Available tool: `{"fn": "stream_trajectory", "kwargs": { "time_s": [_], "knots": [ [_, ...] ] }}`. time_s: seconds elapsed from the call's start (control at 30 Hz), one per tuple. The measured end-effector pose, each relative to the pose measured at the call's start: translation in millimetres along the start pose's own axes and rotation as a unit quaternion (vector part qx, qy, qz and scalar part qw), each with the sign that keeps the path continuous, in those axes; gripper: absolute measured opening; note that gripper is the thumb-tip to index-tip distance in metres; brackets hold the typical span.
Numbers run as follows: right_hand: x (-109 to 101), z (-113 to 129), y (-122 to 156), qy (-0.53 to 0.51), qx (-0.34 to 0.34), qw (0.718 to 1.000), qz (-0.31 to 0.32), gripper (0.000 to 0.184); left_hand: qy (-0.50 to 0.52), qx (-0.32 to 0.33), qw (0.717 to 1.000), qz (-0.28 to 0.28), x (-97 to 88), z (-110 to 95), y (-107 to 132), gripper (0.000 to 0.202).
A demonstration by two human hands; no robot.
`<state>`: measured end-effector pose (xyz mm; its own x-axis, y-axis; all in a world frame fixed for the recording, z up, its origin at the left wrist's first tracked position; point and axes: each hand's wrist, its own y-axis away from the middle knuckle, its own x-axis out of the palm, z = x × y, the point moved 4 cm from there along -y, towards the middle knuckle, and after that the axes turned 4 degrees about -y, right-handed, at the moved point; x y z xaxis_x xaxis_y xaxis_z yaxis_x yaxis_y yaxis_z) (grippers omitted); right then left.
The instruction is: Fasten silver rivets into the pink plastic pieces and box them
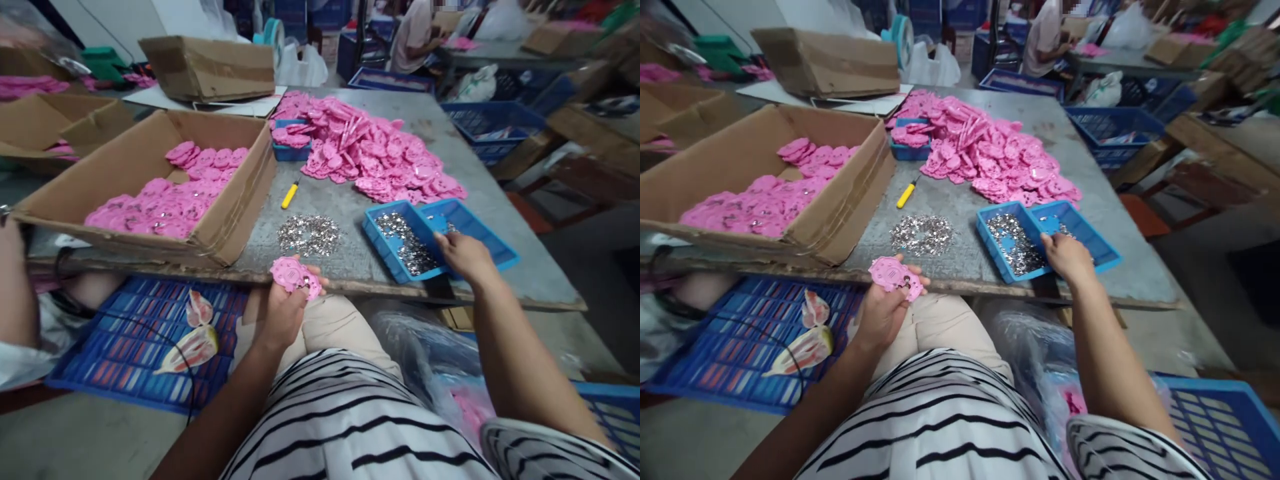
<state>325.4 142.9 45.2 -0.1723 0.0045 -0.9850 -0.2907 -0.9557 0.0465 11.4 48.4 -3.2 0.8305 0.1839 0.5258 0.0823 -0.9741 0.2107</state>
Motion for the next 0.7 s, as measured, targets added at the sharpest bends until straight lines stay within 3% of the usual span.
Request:
{"fn": "stream_trajectory", "kwargs": {
  "time_s": [0.17,0.43,0.7],
  "knots": [
    [6.3,6.3,-6.2,-0.003,0.016,0.998,0.064,0.043,-0.020,-0.009,1.000,0.017,0.2,-3.5,0.2,0.058],
    [8.7,1.6,-41.1,-0.003,0.016,0.997,0.079,0.020,-0.044,-0.056,0.995,0.071,-3.0,4.3,5.5,0.048],
    [14.1,3.7,-41.1,0.005,0.015,0.998,0.056,0.022,-0.040,-0.058,0.994,0.077,0.5,9.7,5.5,0.046]
  ]
}}
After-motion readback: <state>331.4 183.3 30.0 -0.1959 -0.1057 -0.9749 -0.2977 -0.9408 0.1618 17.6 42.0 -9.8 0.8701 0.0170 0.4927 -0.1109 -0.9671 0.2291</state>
